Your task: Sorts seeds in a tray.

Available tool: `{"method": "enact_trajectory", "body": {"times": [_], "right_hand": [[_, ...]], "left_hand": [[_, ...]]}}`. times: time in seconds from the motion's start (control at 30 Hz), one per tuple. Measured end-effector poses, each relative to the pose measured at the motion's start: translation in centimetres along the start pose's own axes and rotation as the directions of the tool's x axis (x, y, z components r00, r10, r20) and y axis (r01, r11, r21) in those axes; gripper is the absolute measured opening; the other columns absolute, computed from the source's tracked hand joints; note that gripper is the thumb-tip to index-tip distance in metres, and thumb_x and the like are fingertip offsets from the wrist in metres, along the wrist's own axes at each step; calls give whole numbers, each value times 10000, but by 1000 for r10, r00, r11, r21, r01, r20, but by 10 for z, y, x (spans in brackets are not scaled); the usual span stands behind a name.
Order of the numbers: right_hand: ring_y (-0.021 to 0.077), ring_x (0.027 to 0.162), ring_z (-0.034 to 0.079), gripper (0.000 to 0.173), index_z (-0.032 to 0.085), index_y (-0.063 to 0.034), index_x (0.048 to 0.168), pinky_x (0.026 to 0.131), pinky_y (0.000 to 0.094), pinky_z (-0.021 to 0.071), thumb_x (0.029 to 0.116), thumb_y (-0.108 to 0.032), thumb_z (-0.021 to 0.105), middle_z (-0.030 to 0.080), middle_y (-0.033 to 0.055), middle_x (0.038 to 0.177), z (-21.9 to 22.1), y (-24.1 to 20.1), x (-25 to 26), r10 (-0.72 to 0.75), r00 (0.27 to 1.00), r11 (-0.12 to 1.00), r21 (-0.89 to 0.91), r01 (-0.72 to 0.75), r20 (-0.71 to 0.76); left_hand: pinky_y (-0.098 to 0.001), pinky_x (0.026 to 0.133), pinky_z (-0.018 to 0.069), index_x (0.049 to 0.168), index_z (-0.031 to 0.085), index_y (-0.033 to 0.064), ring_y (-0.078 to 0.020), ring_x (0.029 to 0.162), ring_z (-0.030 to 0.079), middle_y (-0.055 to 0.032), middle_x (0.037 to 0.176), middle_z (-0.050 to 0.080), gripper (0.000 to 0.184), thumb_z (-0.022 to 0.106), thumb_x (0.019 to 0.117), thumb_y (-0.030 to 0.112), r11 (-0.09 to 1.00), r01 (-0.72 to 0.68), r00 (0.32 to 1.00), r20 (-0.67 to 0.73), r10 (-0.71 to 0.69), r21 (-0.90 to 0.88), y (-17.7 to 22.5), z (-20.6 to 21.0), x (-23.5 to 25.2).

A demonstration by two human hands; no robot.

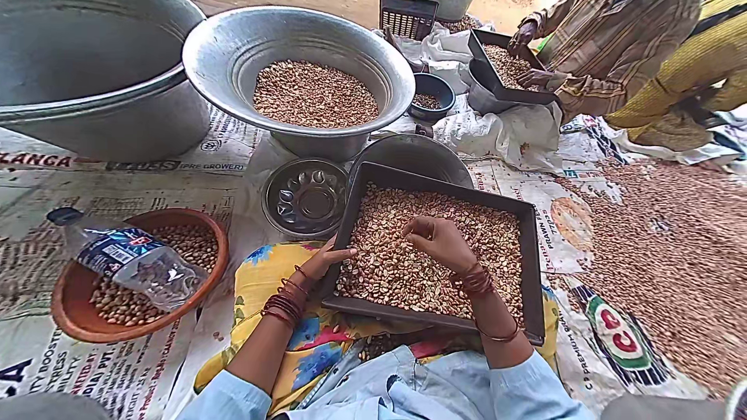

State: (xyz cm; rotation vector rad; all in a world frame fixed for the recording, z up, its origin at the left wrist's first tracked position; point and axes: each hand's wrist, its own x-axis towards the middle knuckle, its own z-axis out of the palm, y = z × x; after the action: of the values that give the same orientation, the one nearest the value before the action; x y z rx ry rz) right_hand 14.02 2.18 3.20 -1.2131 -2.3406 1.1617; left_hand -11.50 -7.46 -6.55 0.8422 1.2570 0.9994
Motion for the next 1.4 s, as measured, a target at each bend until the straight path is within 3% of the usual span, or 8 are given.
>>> {"method": "enact_trajectory", "body": {"times": [0.1, 0.27, 0.47, 0.8, 0.93, 1.13, 1.23, 1.4], "right_hand": [[61, 1020, 701, 221, 660, 44, 1182, 917, 252, 590, 988, -50, 609, 728, 46, 1140, -8, -16, -38, -205, 973, 881, 454, 135, 109], [131, 935, 719, 186, 747, -61, 1115, 863, 327, 564, 1004, -156, 632, 762, 75, 1042, -27, 14, -65, 129, 945, 972, -149, -180, -301], [219, 797, 685, 182, 791, -97, 1045, 756, 454, 547, 961, -204, 670, 742, 84, 917, 20, 19, -82, 112, 986, 964, -227, -138, -122], [330, 755, 708, 159, 789, -96, 1024, 634, 527, 549, 895, -161, 724, 718, 139, 871, 60, 28, -74, -27, 976, 900, -431, -70, -214], [312, 780, 697, 201, 765, -70, 1038, 687, 534, 536, 915, -211, 691, 723, 122, 877, 55, 31, -71, 78, 985, 934, -333, -126, -154], [6, 633, 545, 276, 588, -36, 1089, 570, 194, 467, 828, -65, 502, 614, -28, 872, 59, 20, -52, 106, 972, 961, 273, -46, -209], [84, 610, 490, 217, 718, -27, 1065, 586, 276, 419, 926, -150, 605, 604, 26, 745, 81, -2, -31, -71, 990, 997, 30, 75, -118], [339, 784, 731, 167, 775, -35, 1009, 661, 488, 578, 949, -82, 626, 729, 173, 889, 122, -22, -1, -314, 947, 884, -382, 269, -59]], "left_hand": [[-159, 801, 542, 1433, 386, 46, 31, 921, 631, 21, 1126, 607, 577, 597, 901, 119, 1000, 0, 1000, -13, 0, -11, 0, 2, 0], [-170, 811, 534, 1458, 371, 53, 22, 947, 622, 4, 1170, 593, 621, 610, 896, 162, 1000, 11, 1000, -28, -11, 14, -1, 2, 1], [-161, 805, 526, 1438, 388, 44, 23, 939, 614, 4, 1160, 586, 575, 600, 911, 130, 1000, 11, 999, -31, -10, 15, 0, 2, 0], [-172, 818, 517, 1463, 361, 29, 5, 956, 603, -26, 1191, 568, 576, 574, 935, 113, 1000, 6, 1000, -16, -6, 21, 3, 3, -3], [-174, 820, 520, 1472, 353, 26, 6, 948, 607, -27, 1184, 574, 586, 583, 940, 110, 1000, 12, 1000, -6, -12, 9, 3, 3, -3], [-183, 837, 525, 1522, 305, 55, 14, 969, 613, -14, 1194, 581, 555, 421, 1057, 335, 999, 7, 1000, 5, -7, -41, 5, 4, -3], [-196, 882, 528, 1552, 290, 68, 4, 1034, 618, -32, 1269, 587, 552, 298, 1102, 388, 999, 4, 1000, -12, -4, -49, 6, 6, -4], [-214, 940, 503, 1563, 284, 57, -16, 1105, 598, -69, 1357, 556, 571, 248, 1107, 398, 1000, -1, 1000, -23, 0, -29, 5, 5, -4]]}}
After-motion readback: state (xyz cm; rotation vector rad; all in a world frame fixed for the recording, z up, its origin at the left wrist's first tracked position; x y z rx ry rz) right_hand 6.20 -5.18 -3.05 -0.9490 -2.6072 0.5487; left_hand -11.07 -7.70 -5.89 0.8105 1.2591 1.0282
